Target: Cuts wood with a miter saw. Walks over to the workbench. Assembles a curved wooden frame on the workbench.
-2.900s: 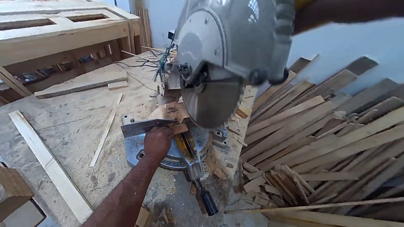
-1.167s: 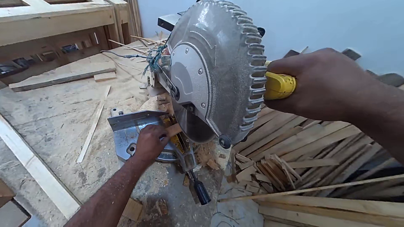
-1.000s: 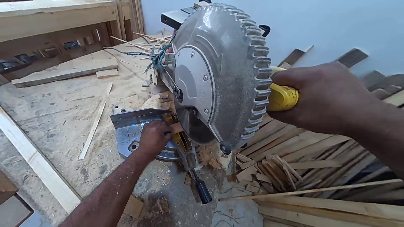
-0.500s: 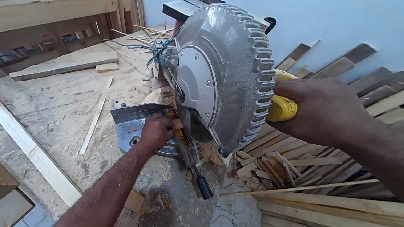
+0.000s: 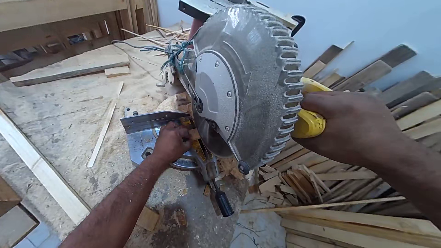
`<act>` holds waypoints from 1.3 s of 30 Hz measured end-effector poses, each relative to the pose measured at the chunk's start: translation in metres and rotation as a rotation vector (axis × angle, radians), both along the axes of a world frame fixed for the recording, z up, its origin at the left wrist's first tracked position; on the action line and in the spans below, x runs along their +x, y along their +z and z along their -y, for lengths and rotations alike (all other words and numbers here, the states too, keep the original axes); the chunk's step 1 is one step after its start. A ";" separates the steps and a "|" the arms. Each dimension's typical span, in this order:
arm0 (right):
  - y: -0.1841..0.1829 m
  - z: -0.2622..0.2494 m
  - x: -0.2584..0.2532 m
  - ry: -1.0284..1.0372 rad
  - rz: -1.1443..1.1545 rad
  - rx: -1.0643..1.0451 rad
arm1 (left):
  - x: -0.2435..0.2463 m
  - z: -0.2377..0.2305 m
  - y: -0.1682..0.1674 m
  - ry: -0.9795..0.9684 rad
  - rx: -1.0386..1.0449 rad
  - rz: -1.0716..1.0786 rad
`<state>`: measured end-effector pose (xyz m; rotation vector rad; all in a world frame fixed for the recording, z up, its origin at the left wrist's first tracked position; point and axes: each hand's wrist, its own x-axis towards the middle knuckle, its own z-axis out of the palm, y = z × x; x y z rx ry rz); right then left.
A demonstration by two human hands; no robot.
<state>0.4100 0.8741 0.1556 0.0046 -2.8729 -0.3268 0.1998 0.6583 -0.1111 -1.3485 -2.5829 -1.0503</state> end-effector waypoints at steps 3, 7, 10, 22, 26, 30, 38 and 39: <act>-0.002 0.000 0.001 0.012 -0.017 0.001 | 0.000 0.000 0.001 0.007 -0.017 0.010; -0.003 0.000 0.002 0.017 -0.019 0.001 | -0.002 0.001 0.001 -0.002 -0.041 0.029; -0.004 0.002 0.002 0.006 -0.025 0.005 | -0.002 0.001 0.002 -0.003 -0.036 0.029; -0.006 0.004 0.002 0.020 -0.024 0.011 | -0.006 0.002 0.004 -0.028 -0.018 0.061; -0.008 0.003 0.003 0.023 -0.040 0.012 | -0.006 0.002 0.005 -0.035 -0.043 0.065; -0.010 0.003 0.004 0.026 -0.038 0.010 | -0.008 0.001 0.002 -0.032 -0.043 0.037; -0.013 0.004 0.005 0.031 -0.046 0.008 | -0.009 0.001 0.001 -0.034 -0.031 0.028; -0.014 0.003 0.005 0.035 -0.053 0.009 | -0.008 0.001 0.001 -0.032 -0.028 0.028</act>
